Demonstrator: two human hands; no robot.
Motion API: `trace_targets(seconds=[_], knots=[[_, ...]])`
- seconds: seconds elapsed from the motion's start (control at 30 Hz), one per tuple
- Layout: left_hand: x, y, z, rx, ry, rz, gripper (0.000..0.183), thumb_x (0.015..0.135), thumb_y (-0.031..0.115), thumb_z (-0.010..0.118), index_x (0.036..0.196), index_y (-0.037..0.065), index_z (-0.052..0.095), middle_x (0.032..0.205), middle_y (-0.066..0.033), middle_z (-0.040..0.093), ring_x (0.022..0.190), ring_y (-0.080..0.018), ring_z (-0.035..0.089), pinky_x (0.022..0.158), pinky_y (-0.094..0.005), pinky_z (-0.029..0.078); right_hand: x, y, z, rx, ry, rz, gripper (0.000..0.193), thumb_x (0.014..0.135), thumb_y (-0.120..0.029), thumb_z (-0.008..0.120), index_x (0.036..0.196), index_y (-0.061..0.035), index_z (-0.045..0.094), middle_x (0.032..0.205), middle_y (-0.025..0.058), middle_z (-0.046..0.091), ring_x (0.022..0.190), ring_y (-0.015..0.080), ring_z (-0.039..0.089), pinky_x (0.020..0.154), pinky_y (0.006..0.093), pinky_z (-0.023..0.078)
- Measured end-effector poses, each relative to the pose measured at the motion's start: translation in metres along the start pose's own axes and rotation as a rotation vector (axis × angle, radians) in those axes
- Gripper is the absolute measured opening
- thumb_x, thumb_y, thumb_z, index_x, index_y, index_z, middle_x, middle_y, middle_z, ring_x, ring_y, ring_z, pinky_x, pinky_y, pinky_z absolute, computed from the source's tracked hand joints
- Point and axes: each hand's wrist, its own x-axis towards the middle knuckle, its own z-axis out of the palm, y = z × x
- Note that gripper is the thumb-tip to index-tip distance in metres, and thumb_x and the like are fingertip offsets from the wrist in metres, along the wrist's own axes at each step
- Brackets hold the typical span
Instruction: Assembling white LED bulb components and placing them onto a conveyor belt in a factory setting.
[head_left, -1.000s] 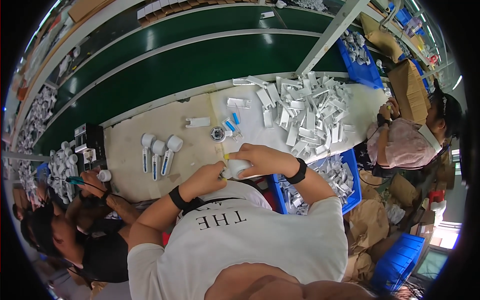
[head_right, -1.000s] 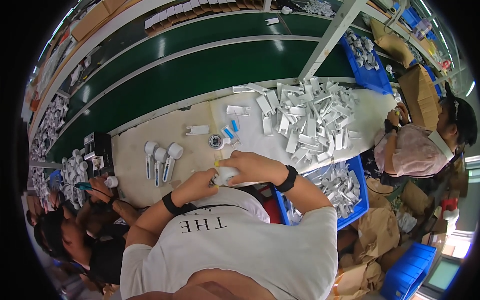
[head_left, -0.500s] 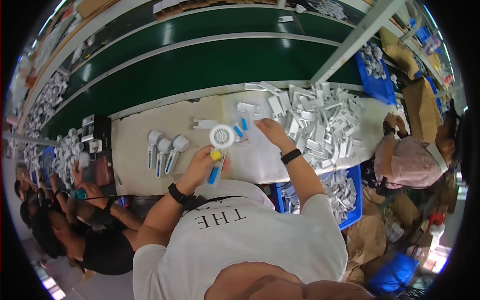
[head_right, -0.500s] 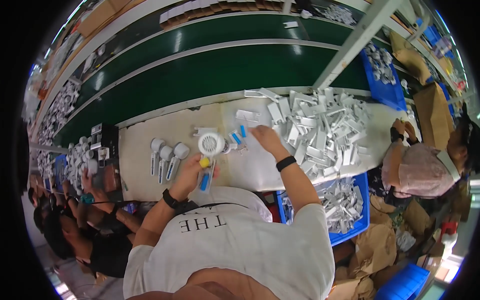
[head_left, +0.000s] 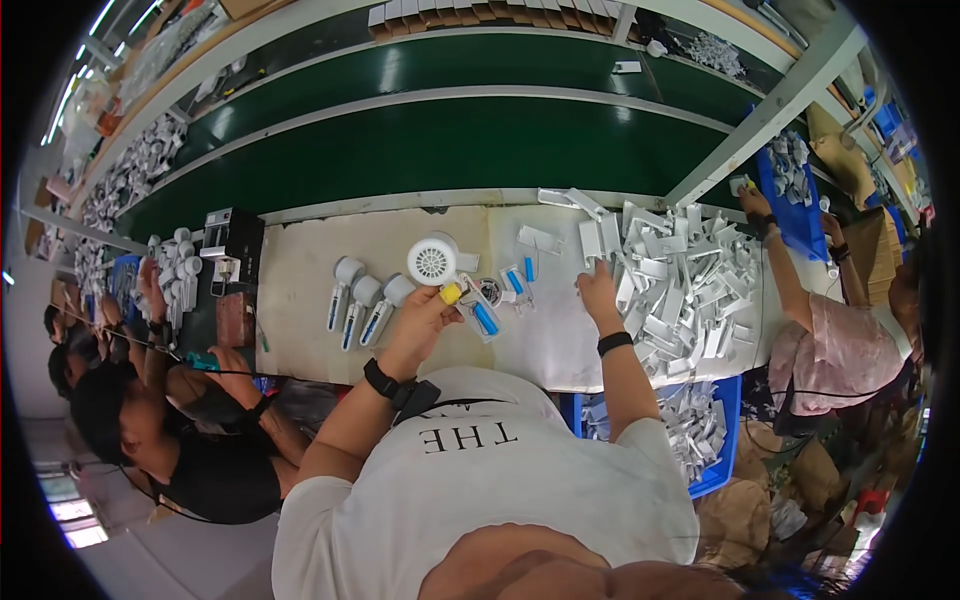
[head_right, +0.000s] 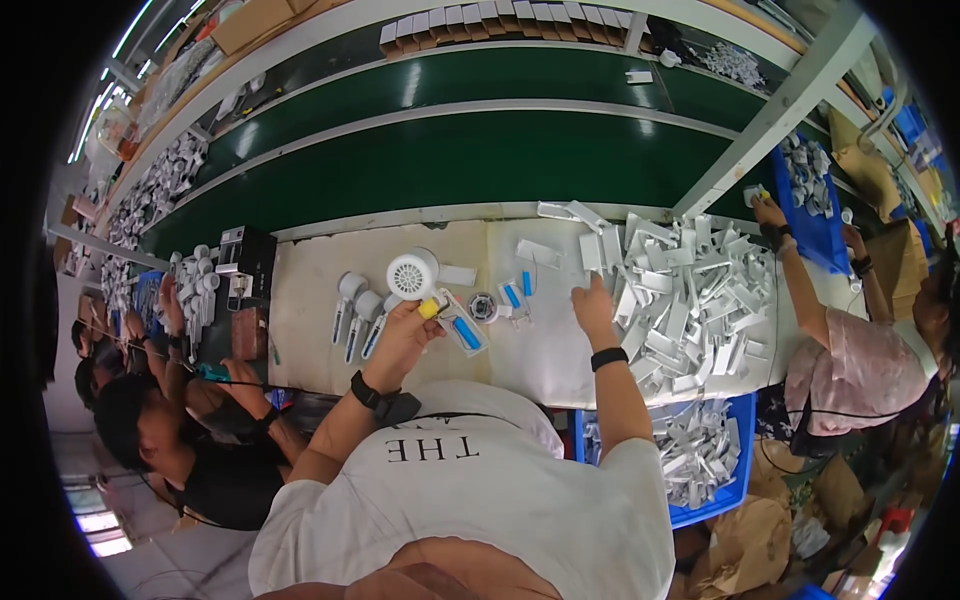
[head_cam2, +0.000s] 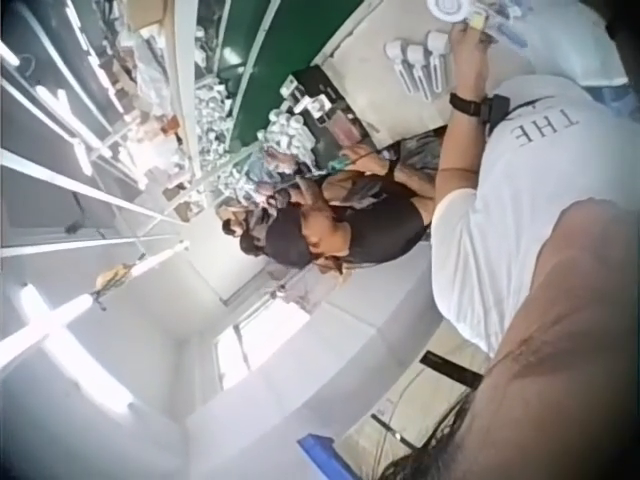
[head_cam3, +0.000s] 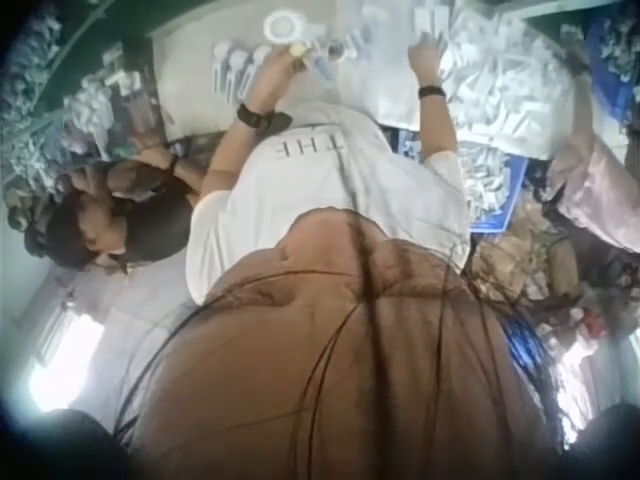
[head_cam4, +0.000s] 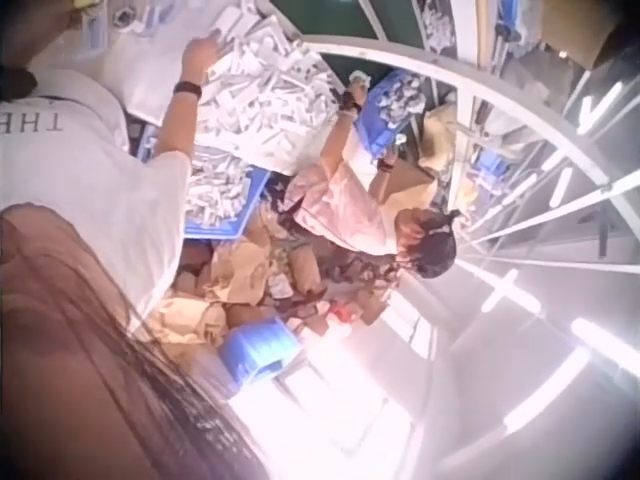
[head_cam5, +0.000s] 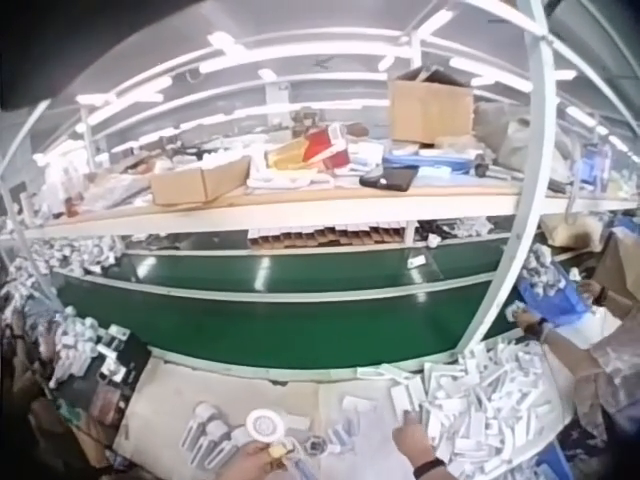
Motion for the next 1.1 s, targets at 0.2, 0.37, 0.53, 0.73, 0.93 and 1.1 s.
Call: trace_targets(seconds=[0.2, 0.37, 0.53, 0.73, 0.93, 1.1], knots=[[0.001, -0.010, 0.008, -0.074, 0.068, 0.093, 0.023, 0.088, 0.018, 0.051, 0.106, 0.004, 0.055, 0.103, -0.0055, 0.060, 0.086, -0.0112, 0.057, 0.071, -0.0255, 0.045, -0.065, -0.110, -0.060, 0.856, -0.194, -0.399, 0.056, 0.071, -0.023, 0.068, 0.117, -0.0001, 0.045, 0.099, 0.0118, 0.058, 0.086, 0.0232, 0.058, 0.073, 0.0327, 0.047], [-0.006, -0.015, 0.017, -0.192, 0.009, 0.032, 0.025, 0.087, 0.017, 0.051, 0.110, 0.004, 0.052, 0.104, -0.0048, 0.059, 0.090, -0.0134, 0.057, 0.078, -0.0283, 0.046, -0.091, -0.161, -0.087, 0.368, 0.065, -0.625, 0.059, 0.066, -0.017, 0.070, 0.117, -0.0034, 0.045, 0.110, 0.0191, 0.054, 0.104, 0.0319, 0.051, 0.084, 0.0357, 0.045], [-0.007, -0.020, 0.025, -0.347, -0.054, 0.071, 0.029, 0.086, 0.015, 0.053, 0.113, 0.006, 0.049, 0.105, -0.0038, 0.057, 0.094, -0.0143, 0.056, 0.080, -0.0296, 0.046, -0.091, -0.170, -0.088, 0.350, 0.167, -0.711, 0.058, 0.065, -0.014, 0.069, 0.117, -0.0032, 0.046, 0.113, 0.0169, 0.052, 0.102, 0.0304, 0.053, 0.084, 0.0346, 0.045], [-0.007, -0.028, 0.032, -0.078, 0.007, 0.157, 0.030, 0.087, 0.013, 0.049, 0.115, 0.005, 0.046, 0.110, -0.0030, 0.052, 0.098, -0.0123, 0.051, 0.081, -0.0286, 0.043, -0.097, -0.169, -0.081, 0.441, 0.130, -0.605, 0.061, 0.065, -0.013, 0.066, 0.121, -0.0023, 0.042, 0.115, 0.0181, 0.051, 0.097, 0.0319, 0.054, 0.081, 0.0359, 0.045], [-0.018, 0.003, 0.039, -0.058, 0.016, 0.292, 0.024, 0.086, 0.012, 0.052, 0.108, 0.001, 0.052, 0.098, -0.0041, 0.057, 0.081, -0.0102, 0.055, 0.069, -0.0238, 0.044, -0.101, -0.169, -0.068, 0.608, 0.346, -0.687, 0.046, 0.076, -0.026, 0.061, 0.113, -0.0015, 0.048, 0.103, 0.0146, 0.057, 0.087, 0.0275, 0.057, 0.074, 0.0324, 0.046], [-0.010, 0.007, 0.015, -0.158, -0.022, 0.352, 0.025, 0.087, 0.015, 0.052, 0.106, -0.001, 0.050, 0.106, -0.0121, 0.056, 0.095, -0.0191, 0.055, 0.083, -0.0323, 0.045, -0.116, -0.151, -0.070, 0.968, -0.380, -0.124, 0.043, 0.084, -0.044, 0.050, 0.094, -0.0026, 0.055, 0.079, 0.0095, 0.059, 0.070, 0.0170, 0.056, 0.059, 0.0275, 0.043]])
